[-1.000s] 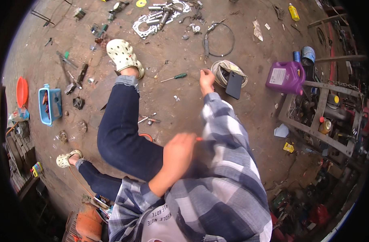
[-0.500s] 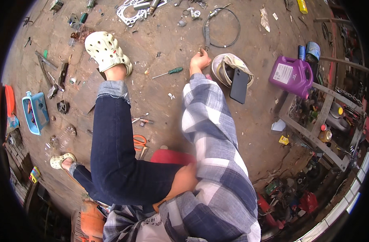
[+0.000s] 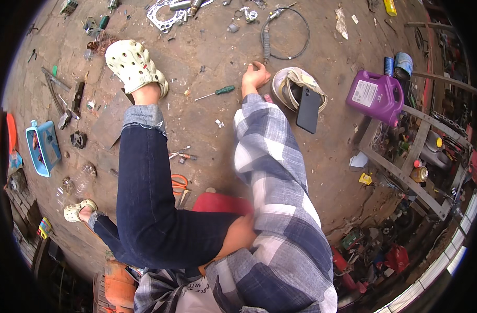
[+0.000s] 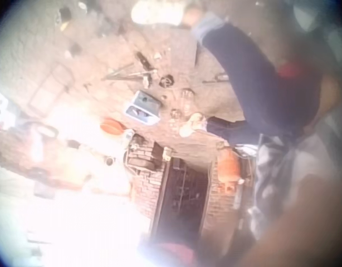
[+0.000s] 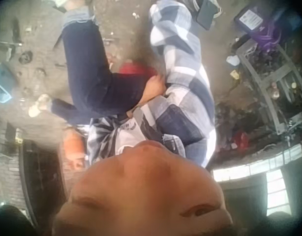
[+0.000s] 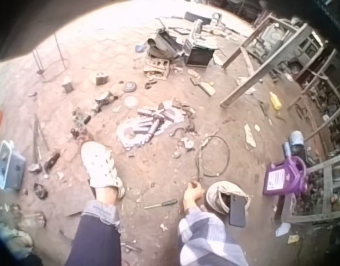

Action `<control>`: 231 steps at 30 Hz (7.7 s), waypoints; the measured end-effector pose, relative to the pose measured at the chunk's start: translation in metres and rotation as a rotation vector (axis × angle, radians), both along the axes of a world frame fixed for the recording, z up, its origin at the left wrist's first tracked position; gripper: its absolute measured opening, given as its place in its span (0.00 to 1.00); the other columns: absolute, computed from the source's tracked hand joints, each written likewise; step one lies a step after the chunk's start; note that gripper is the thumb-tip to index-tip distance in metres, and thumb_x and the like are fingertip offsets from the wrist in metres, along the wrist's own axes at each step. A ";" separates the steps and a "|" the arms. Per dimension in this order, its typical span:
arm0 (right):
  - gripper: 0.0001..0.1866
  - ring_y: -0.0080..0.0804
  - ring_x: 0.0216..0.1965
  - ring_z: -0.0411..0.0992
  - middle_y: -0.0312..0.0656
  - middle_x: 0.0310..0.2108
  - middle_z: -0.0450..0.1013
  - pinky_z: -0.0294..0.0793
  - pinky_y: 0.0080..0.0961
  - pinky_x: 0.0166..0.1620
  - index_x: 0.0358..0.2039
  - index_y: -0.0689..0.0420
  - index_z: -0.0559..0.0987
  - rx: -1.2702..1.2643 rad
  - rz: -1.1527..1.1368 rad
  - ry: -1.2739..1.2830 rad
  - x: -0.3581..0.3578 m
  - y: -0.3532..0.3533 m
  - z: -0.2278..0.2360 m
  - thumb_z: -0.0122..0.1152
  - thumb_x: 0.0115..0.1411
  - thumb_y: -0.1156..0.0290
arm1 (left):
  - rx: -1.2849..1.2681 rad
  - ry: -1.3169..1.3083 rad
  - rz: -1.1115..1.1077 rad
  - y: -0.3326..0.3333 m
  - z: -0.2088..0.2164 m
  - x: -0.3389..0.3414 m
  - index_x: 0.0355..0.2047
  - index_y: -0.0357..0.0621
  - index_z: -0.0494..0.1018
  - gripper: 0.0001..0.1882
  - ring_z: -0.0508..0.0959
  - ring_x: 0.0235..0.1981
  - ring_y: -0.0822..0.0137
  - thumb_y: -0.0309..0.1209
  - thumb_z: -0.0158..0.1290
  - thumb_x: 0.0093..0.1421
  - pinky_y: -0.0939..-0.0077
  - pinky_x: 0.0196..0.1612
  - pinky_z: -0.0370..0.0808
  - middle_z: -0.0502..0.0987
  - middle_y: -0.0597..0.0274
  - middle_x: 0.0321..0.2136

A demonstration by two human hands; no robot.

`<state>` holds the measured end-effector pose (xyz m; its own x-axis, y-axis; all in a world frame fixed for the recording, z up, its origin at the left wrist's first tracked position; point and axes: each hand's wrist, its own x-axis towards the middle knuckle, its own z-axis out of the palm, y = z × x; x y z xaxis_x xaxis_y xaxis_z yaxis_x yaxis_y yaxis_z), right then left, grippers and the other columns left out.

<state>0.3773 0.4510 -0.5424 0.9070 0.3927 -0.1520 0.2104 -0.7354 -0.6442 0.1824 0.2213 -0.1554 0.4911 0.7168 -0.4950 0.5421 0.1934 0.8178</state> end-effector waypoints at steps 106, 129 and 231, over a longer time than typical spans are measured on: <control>0.09 0.50 0.34 0.72 0.53 0.29 0.72 0.72 0.41 0.39 0.30 0.61 0.71 -0.061 2.189 -0.234 -0.466 0.051 0.118 0.60 0.53 0.70 | 0.147 -0.716 1.321 0.070 -0.067 -0.274 0.30 0.41 0.74 0.07 0.70 0.28 0.63 0.23 0.60 0.49 0.71 0.36 0.66 0.73 0.63 0.24; 0.15 0.33 0.32 0.73 0.45 0.34 0.76 0.72 0.25 0.37 0.40 0.60 0.76 -0.790 2.434 0.448 -0.453 0.022 0.148 0.66 0.53 0.70 | 0.105 -0.686 1.251 0.068 -0.071 -0.275 0.34 0.39 0.76 0.06 0.74 0.34 0.66 0.23 0.58 0.54 0.75 0.40 0.69 0.75 0.61 0.31; 0.10 0.17 0.22 0.68 0.35 0.21 0.71 0.67 0.13 0.28 0.29 0.63 0.74 -0.297 1.560 0.834 -0.362 -0.021 0.355 0.62 0.58 0.70 | 0.540 0.930 1.477 0.066 -0.175 -0.448 0.48 0.35 0.69 0.26 0.68 0.51 0.51 0.28 0.61 0.48 0.58 0.56 0.62 0.72 0.48 0.47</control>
